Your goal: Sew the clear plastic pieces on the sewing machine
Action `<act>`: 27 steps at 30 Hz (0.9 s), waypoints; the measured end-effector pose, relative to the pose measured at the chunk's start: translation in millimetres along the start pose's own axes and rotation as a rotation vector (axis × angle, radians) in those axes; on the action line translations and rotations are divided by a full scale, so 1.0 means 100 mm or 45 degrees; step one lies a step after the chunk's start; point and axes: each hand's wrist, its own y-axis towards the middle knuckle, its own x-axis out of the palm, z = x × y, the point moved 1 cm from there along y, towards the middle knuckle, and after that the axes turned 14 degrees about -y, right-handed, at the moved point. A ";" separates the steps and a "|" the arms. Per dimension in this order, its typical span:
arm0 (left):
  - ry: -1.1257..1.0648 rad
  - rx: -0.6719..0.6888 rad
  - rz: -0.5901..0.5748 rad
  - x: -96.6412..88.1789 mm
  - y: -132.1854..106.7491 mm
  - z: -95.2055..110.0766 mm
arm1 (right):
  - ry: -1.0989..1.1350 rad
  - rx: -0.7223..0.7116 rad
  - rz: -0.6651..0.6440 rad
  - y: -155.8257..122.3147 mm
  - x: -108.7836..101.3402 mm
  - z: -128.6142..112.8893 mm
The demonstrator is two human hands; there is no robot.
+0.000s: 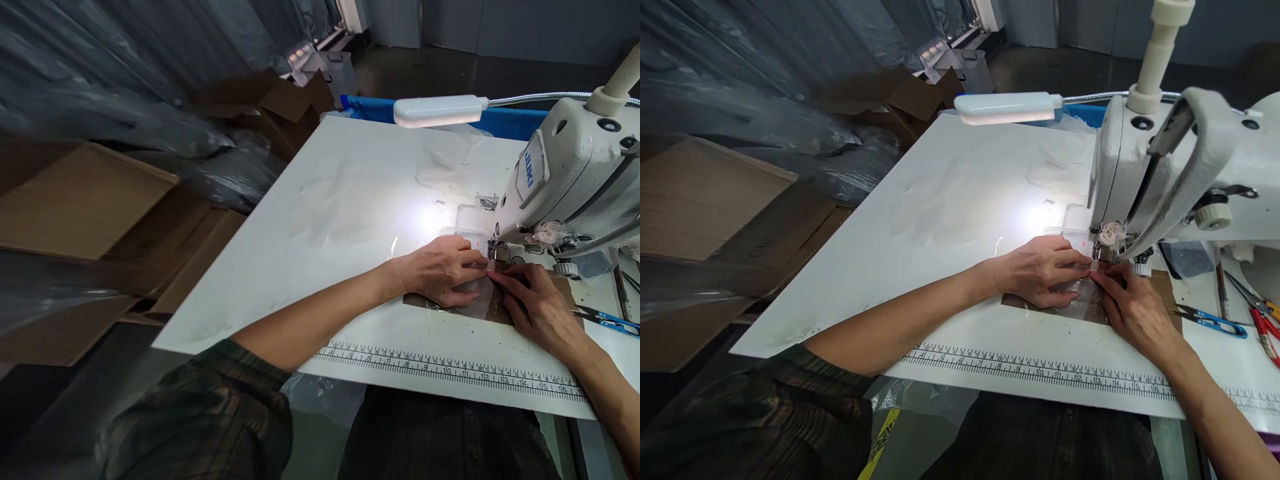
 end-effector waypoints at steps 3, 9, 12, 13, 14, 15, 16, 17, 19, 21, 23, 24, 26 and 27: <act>0.038 -0.035 -0.007 0.00 0.01 0.00 | -0.034 0.024 -0.014 0.01 0.02 -0.01; 0.158 -0.110 -0.035 -0.01 0.03 -0.01 | -0.056 -0.006 -0.002 0.02 0.01 -0.02; 0.159 -0.147 -0.039 -0.02 0.05 -0.01 | -0.040 0.004 -0.021 0.02 0.00 -0.03; 0.163 -0.159 -0.042 -0.02 0.05 -0.01 | -0.033 0.011 -0.023 0.02 0.01 -0.03; 0.172 -0.169 -0.045 -0.02 0.06 -0.02 | -0.028 0.015 -0.023 0.02 0.01 -0.03; 0.185 -0.179 -0.046 -0.01 0.07 -0.02 | -0.026 0.018 -0.021 0.03 0.01 -0.03; 0.199 -0.193 -0.044 0.00 0.07 -0.03 | -0.029 0.019 -0.017 0.03 0.02 -0.02; 0.210 -0.208 -0.036 0.01 0.07 -0.04 | -0.037 0.021 -0.012 0.03 0.03 -0.02; 0.220 -0.234 -0.009 0.03 0.07 -0.05 | -0.053 0.020 -0.007 0.04 0.04 -0.02; 0.225 -0.256 0.021 0.05 0.07 -0.06 | -0.048 0.016 0.008 0.04 0.05 -0.01; 0.235 -0.260 0.063 0.04 0.07 -0.07 | 0.002 0.020 0.031 0.04 0.04 0.01; 0.241 -0.251 0.089 0.03 0.06 -0.09 | 0.046 0.033 0.037 0.03 0.04 0.03; 0.254 -0.235 0.154 -0.01 0.06 -0.13 | 0.172 0.088 0.019 0.03 0.02 0.07; 0.261 -0.252 0.190 -0.04 0.06 -0.17 | 0.248 0.125 -0.003 0.04 0.01 0.10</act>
